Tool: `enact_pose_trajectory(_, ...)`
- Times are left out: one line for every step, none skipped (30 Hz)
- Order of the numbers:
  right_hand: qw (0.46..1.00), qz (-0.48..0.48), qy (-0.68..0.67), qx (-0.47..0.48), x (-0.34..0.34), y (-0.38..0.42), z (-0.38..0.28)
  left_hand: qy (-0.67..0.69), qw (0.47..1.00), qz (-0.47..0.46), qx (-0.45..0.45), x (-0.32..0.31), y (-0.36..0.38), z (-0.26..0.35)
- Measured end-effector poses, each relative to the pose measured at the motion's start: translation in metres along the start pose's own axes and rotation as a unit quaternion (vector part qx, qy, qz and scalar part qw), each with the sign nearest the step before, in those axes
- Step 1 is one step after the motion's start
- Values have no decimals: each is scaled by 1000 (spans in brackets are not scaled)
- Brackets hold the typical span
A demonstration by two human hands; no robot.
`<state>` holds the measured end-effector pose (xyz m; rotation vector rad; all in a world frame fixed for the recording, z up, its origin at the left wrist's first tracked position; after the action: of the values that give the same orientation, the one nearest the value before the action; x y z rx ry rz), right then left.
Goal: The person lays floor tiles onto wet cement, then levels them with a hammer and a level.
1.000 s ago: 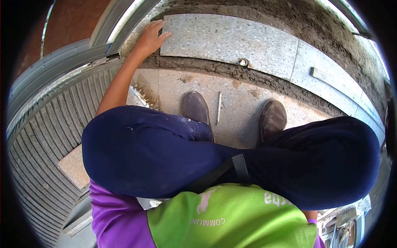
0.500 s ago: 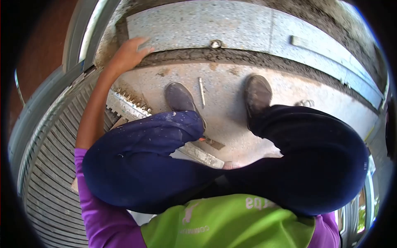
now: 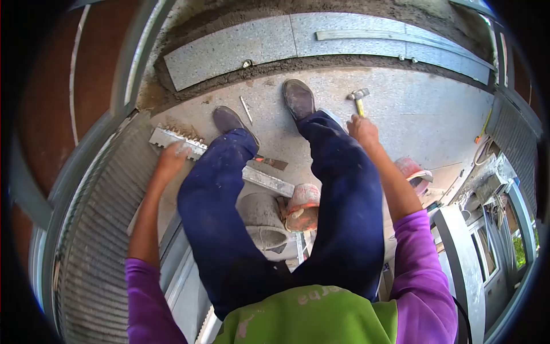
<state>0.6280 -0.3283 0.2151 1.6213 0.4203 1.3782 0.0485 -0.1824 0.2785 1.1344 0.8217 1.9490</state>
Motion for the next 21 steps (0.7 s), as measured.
enact_pose_trajectory(999, -27, -23, -1, 11, 26, 1, 10, 1000, 4, 16, -4, 27, -5)
enact_pose_trajectory(998, -44, -38, 2, 14, 51, 9, 20, 999, 9, 32, -6, 54, -6)
enact_pose_trajectory(997, -61, -51, 5, 16, 75, 19, -2, 998, 6, 62, -8, 83, 0)
enact_pose_trajectory(995, -79, -54, 9, 31, 99, 24, -22, 995, 5, 93, -11, 111, 10)
enact_pose_trajectory(993, -99, -57, 11, 44, 126, 29, 6, 994, -5, 111, -15, 141, 18)
enact_pose_trajectory(992, -107, -67, 11, 46, 146, 40, 34, 991, -13, 127, -19, 168, 29)
enact_pose_trajectory(991, -109, -76, 14, 42, 156, 54, 47, 992, 12, 120, -23, 193, 47)
enact_pose_trajectory(990, -115, -85, 16, 43, 170, 65, 59, 991, 33, 114, -28, 222, 65)
enact_pose_trajectory(989, -122, -84, 18, 51, 189, 72, 86, 988, 45, 119, -33, 251, 83)
enact_pose_trajectory(988, -125, -83, 20, 64, 202, 78, 113, 984, 60, 121, -37, 272, 102)
enact_pose_trajectory(988, -129, -82, 22, 76, 210, 83, 128, 980, 64, 138, -42, 291, 119)
enact_pose_trajectory(989, -120, -80, 24, 86, 219, 88, 144, 975, 64, 158, -48, 312, 134)
enact_pose_trajectory(989, -114, -86, 32, 98, 222, 92, 161, 969, 67, 176, -54, 327, 142)
enact_pose_trajectory(989, -108, -91, 40, 109, 225, 96, 181, 963, 74, 184, -61, 337, 143)
enact_pose_trajectory(989, -106, -94, 49, 120, 230, 99, 203, 956, 80, 195, -75, 349, 140)
enact_pose_trajectory(989, -88, -99, 67, 136, 228, 100, 226, 948, 90, 206, -81, 357, 143)
enact_pose_trajectory(988, -73, -102, 86, 149, 227, 100, 253, 938, 102, 215, -89, 364, 144)
enact_pose_trajectory(987, -61, -104, 106, 162, 228, 99, 280, 926, 114, 226, -96, 371, 151)
enact_pose_trajectory(985, -55, -97, 130, 175, 226, 99, 306, 914, 126, 234, -97, 374, 161)
enact_pose_trajectory(983, -47, -93, 151, 188, 222, 98, 294, 917, 124, 238, -97, 377, 170)
enact_pose_trajectory(981, -42, -88, 170, 200, 222, 95, 309, 913, 144, 225, -94, 382, 184)
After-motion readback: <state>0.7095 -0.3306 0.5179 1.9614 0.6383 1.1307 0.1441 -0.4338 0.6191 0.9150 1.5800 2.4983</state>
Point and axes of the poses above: each hand's wrist, its own y-axis away from the middle knuckle, its own x-axis out of the back of the hand, z = x × y, the point moved 2 cm from there along -y, towards the middle knuckle, and after that the axes turned 6 degrees about -x, right-handed, at the moved point
